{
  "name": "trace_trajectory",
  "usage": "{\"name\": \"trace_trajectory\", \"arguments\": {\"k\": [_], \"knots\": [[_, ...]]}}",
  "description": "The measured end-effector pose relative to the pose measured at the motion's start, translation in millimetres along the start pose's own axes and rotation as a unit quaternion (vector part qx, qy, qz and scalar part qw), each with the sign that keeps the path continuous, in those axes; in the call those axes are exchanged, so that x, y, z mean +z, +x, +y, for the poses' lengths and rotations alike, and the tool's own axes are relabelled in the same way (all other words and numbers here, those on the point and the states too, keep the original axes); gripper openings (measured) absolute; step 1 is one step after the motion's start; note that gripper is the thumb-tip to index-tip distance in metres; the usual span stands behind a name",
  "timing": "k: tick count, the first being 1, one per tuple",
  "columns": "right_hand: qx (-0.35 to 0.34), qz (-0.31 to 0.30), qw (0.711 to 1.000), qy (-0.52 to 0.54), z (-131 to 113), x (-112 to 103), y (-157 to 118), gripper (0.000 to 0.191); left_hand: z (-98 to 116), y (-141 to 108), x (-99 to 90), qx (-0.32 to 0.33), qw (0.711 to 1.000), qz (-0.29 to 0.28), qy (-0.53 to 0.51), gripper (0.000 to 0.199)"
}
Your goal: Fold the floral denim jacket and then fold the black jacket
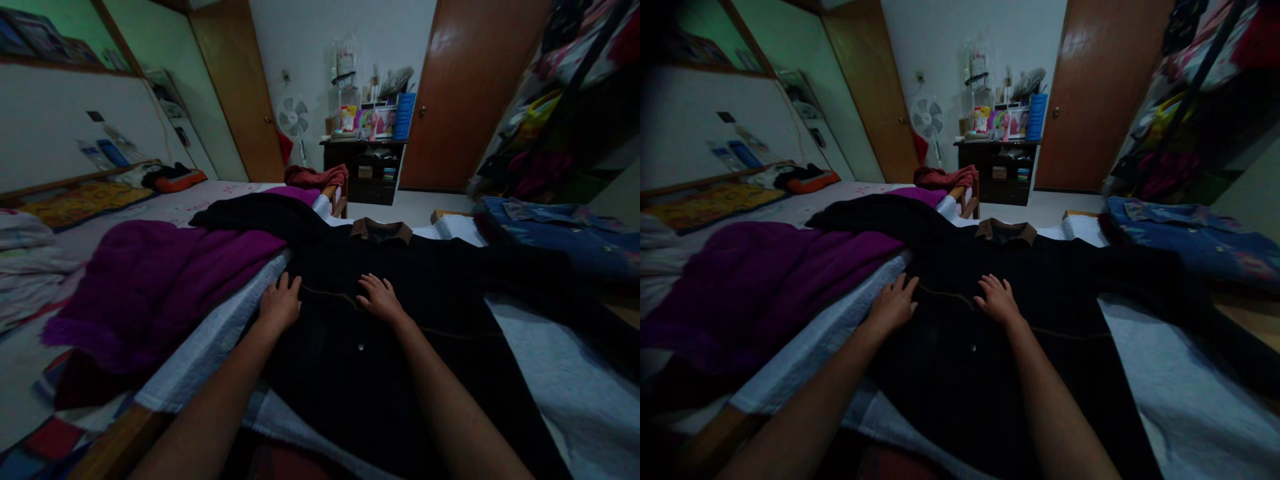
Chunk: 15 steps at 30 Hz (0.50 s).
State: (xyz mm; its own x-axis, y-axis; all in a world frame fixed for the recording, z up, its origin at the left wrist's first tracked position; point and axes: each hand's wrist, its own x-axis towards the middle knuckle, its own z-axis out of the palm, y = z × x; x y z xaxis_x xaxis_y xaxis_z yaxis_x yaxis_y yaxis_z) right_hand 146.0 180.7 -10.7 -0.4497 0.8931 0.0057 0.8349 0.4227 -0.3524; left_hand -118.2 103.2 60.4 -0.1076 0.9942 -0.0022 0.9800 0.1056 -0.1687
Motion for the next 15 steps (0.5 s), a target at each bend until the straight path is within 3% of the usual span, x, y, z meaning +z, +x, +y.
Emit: {"name": "trace_trajectory", "arguments": {"k": [4,7,11,15], "knots": [[0.024,0.010,1.000,-0.006,-22,-3,-11,0.047,0,-13,-4.6,-0.062,0.997,-0.030,-0.022,0.074],[-0.013,0.054,0.998,0.017,-47,0,-31,0.049,-7,-15,-6.7,-0.067,0.996,-0.046,-0.034,0.074],[-0.036,0.037,0.998,0.032,-72,11,-57,0.054,-18,-14,-16.7,-0.026,0.999,-0.003,-0.047,0.058],[-0.050,-0.016,0.998,-0.026,-77,20,-67,0.064,-28,-12,-35.0,-0.006,0.998,0.044,-0.040,0.050]]}}
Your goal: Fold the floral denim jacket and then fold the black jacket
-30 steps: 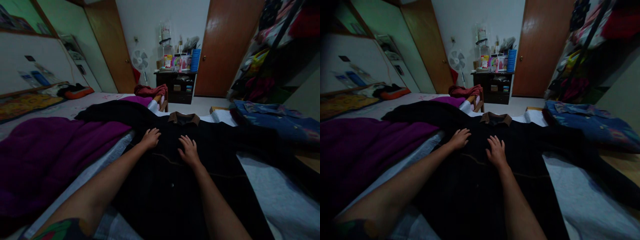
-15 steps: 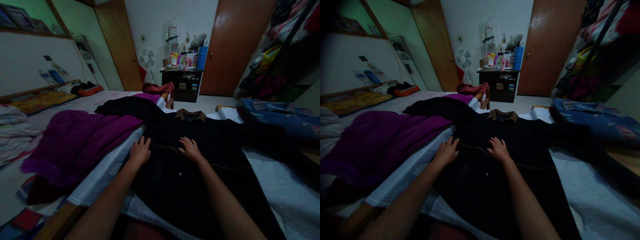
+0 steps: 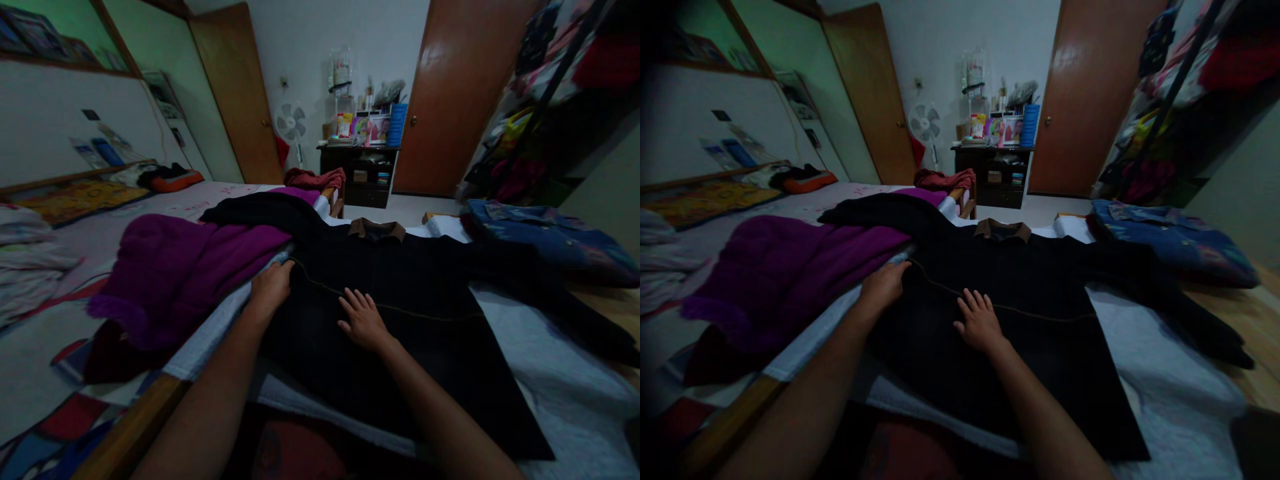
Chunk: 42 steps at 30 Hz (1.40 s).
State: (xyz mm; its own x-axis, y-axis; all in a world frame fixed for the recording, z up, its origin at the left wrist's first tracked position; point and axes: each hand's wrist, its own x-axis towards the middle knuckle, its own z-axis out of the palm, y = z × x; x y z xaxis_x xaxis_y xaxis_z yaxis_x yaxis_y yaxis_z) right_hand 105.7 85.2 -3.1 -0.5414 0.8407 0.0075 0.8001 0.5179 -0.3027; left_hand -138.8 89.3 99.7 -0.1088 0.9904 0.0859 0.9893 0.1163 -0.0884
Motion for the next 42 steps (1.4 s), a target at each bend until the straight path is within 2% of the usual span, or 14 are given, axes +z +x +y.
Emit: {"name": "trace_trajectory", "arguments": {"k": [5,8,10,11,14,16,18,20,25,29,34,39,42], "knots": [[0.000,-0.029,0.999,-0.020,-1,-4,0,0.069,-2,-8,-10.9,0.003,1.000,-0.018,0.024,0.042],[-0.014,-0.048,0.999,-0.019,-8,-8,-3,0.070,3,-19,-7.7,0.022,0.999,0.039,0.026,0.039],[-0.044,-0.055,0.997,-0.014,-14,-9,-8,0.068,11,-26,-0.8,0.063,0.995,0.081,0.009,0.041],[-0.058,-0.058,0.997,-0.009,-18,-8,-11,0.067,16,-29,4.7,0.095,0.992,0.083,-0.007,0.043],[-0.079,-0.073,0.994,0.011,-24,-7,-20,0.068,34,-38,29.5,0.201,0.978,0.017,-0.060,0.051],[-0.084,-0.083,0.993,0.018,-25,-7,-27,0.069,43,-43,49.5,0.244,0.965,-0.041,-0.084,0.050],[-0.088,-0.085,0.992,0.023,-24,-8,-34,0.067,45,-49,67.3,0.241,0.963,-0.078,-0.089,0.047],[-0.090,-0.082,0.992,0.030,-21,-9,-42,0.065,41,-54,79.4,0.222,0.967,-0.091,-0.089,0.047],[-0.087,-0.086,0.991,0.049,-16,-11,-56,0.063,24,-64,86.9,0.214,0.968,-0.097,-0.093,0.055],[-0.088,-0.097,0.990,0.061,-16,-12,-64,0.062,21,-69,86.0,0.197,0.974,-0.085,-0.075,0.053],[-0.086,-0.085,0.991,0.063,-19,-12,-74,0.060,15,-67,81.9,0.163,0.986,-0.012,-0.024,0.049],[-0.080,-0.085,0.991,0.062,-20,-9,-81,0.061,1,-63,62.3,0.119,0.991,0.062,0.022,0.043],[-0.076,-0.089,0.991,0.065,-21,-10,-83,0.061,-1,-65,47.0,0.071,0.994,0.084,0.024,0.042]]}}
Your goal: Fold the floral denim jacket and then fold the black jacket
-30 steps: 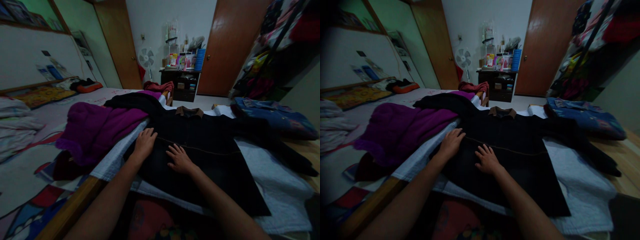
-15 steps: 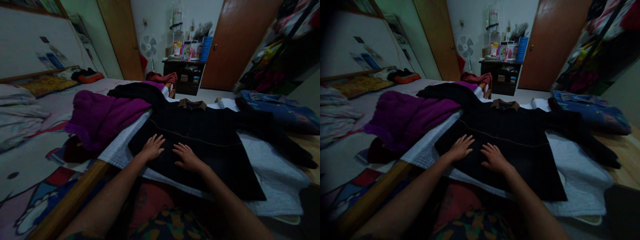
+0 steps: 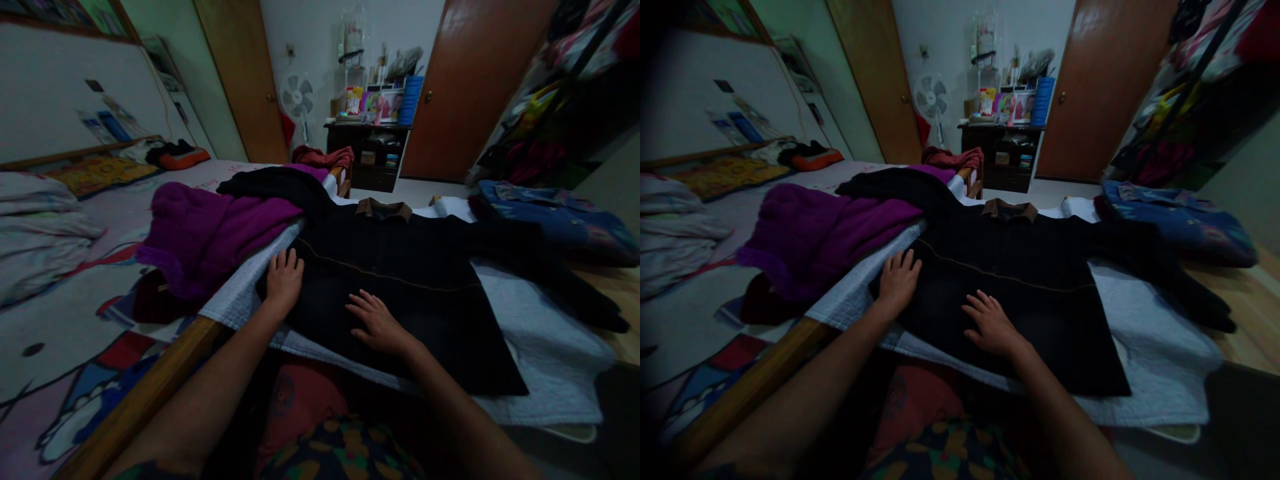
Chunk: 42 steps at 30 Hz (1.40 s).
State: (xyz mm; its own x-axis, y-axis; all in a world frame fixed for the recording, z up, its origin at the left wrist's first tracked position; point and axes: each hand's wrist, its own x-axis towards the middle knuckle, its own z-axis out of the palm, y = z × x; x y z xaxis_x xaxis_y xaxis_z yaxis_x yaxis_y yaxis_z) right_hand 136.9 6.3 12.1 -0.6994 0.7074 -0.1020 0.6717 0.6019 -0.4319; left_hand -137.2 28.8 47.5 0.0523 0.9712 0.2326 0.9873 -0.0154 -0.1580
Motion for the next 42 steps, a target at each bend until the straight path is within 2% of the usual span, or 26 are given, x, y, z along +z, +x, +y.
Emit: {"name": "trace_trajectory", "arguments": {"k": [5,9,11,17,20,22,24,27,29,32,35,39,42], "knots": [[-0.002,0.003,1.000,0.009,-2,-2,-2,0.060,4,1,-21.1,-0.087,0.995,-0.044,0.032,0.046],[0.012,0.009,1.000,0.013,-7,1,-2,0.063,2,6,-34.4,-0.094,0.989,-0.111,0.036,0.049],[0.018,0.010,1.000,0.012,-9,3,-2,0.069,-1,10,-40.9,-0.089,0.988,-0.121,0.029,0.049],[0.009,-0.024,1.000,0.015,-7,3,-1,0.083,-9,19,-55.2,-0.085,0.993,-0.084,0.012,0.044],[0.009,-0.026,1.000,0.013,-5,3,0,0.085,-2,19,-57.0,-0.062,0.998,-0.019,0.018,0.040],[0.010,-0.020,1.000,0.011,-4,4,1,0.085,8,16,-54.1,-0.009,0.999,0.028,0.012,0.039],[0.007,-0.015,1.000,0.012,-3,6,1,0.085,21,11,-45.8,0.064,0.997,0.046,-0.014,0.040],[-0.002,-0.002,1.000,0.020,-1,7,0,0.085,42,-2,-22.1,0.153,0.985,0.010,-0.076,0.039],[-0.003,0.013,1.000,0.024,-1,8,-3,0.085,52,-14,-2.1,0.184,0.975,-0.019,-0.119,0.037],[0.011,0.035,0.999,0.020,-3,10,-8,0.087,56,-29,24.0,0.182,0.971,-0.045,-0.147,0.039],[0.019,0.045,0.999,0.020,-3,12,-12,0.087,48,-37,37.0,0.164,0.976,-0.042,-0.140,0.048],[0.015,0.054,0.998,0.032,-1,13,-15,0.088,37,-40,35.8,0.139,0.981,-0.042,-0.128,0.052],[0.018,0.073,0.996,0.044,0,11,-18,0.091,44,-39,27.8,0.127,0.984,-0.030,-0.121,0.045]]}}
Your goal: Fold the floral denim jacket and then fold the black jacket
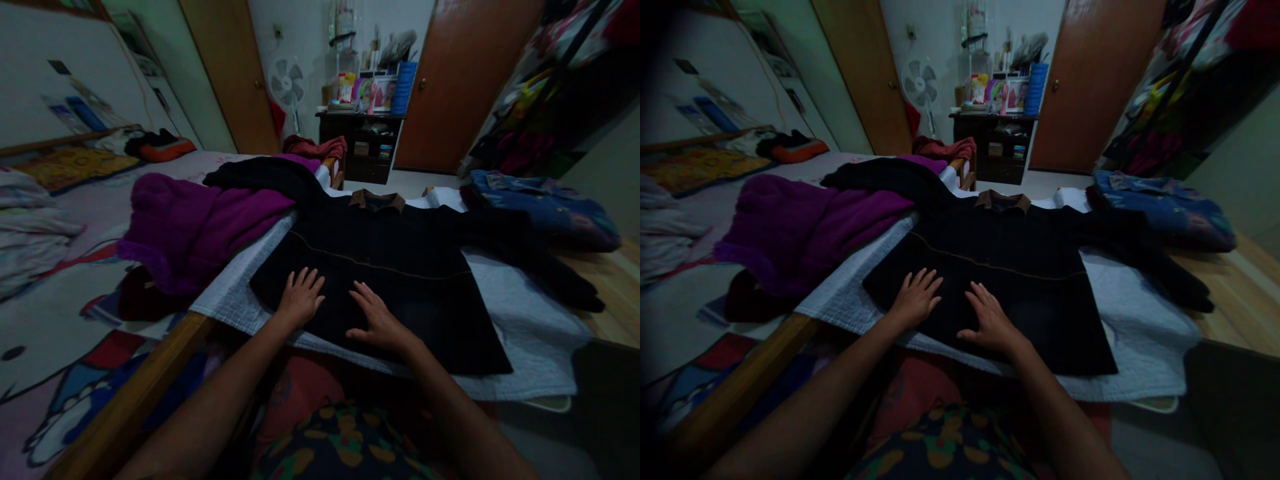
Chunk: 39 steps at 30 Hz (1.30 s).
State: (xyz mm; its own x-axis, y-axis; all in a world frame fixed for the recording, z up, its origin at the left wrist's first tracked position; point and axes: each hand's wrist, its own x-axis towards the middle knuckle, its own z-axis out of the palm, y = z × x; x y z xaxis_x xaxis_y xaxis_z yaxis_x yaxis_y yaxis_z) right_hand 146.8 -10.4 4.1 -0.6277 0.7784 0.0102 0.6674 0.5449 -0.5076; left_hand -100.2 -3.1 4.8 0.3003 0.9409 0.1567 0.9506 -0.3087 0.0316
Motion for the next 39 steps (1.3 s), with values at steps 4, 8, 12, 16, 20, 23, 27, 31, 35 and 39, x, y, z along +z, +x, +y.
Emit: {"name": "trace_trajectory", "arguments": {"k": [4,8,12,16,20,23,27,31,35,39], "knots": [[0.061,0.059,0.995,-0.050,0,-1,-5,0.067,28,9,0.1,0.058,0.997,0.008,-0.053,0.043],[0.109,0.063,0.987,-0.103,2,0,-13,0.060,50,13,14.1,0.096,0.987,-0.036,-0.120,0.049],[0.111,0.063,0.987,-0.096,8,-7,-24,0.058,52,9,25.0,0.100,0.987,-0.033,-0.120,0.051],[0.123,0.101,0.982,-0.098,19,-19,-29,0.048,57,14,20.9,0.087,0.988,-0.008,-0.124,0.043],[0.183,0.131,0.964,-0.140,32,-17,-28,0.051,74,23,15.9,0.119,0.979,0.001,-0.163,0.042],[0.191,0.118,0.963,-0.150,38,-9,-28,0.052,82,26,17.0,0.146,0.970,-0.028,-0.191,0.043],[0.190,0.121,0.963,-0.151,41,-5,-29,0.052,82,24,19.1,0.145,0.969,-0.035,-0.198,0.044],[0.188,0.124,0.963,-0.147,41,-5,-30,0.052,82,23,19.8,0.138,0.970,-0.036,-0.195,0.045],[0.187,0.133,0.962,-0.151,42,-4,-31,0.051,83,21,20.0,0.128,0.970,-0.037,-0.204,0.044],[0.185,0.141,0.960,-0.156,45,0,-31,0.050,83,20,18.6,0.119,0.968,-0.031,-0.220,0.044]]}}
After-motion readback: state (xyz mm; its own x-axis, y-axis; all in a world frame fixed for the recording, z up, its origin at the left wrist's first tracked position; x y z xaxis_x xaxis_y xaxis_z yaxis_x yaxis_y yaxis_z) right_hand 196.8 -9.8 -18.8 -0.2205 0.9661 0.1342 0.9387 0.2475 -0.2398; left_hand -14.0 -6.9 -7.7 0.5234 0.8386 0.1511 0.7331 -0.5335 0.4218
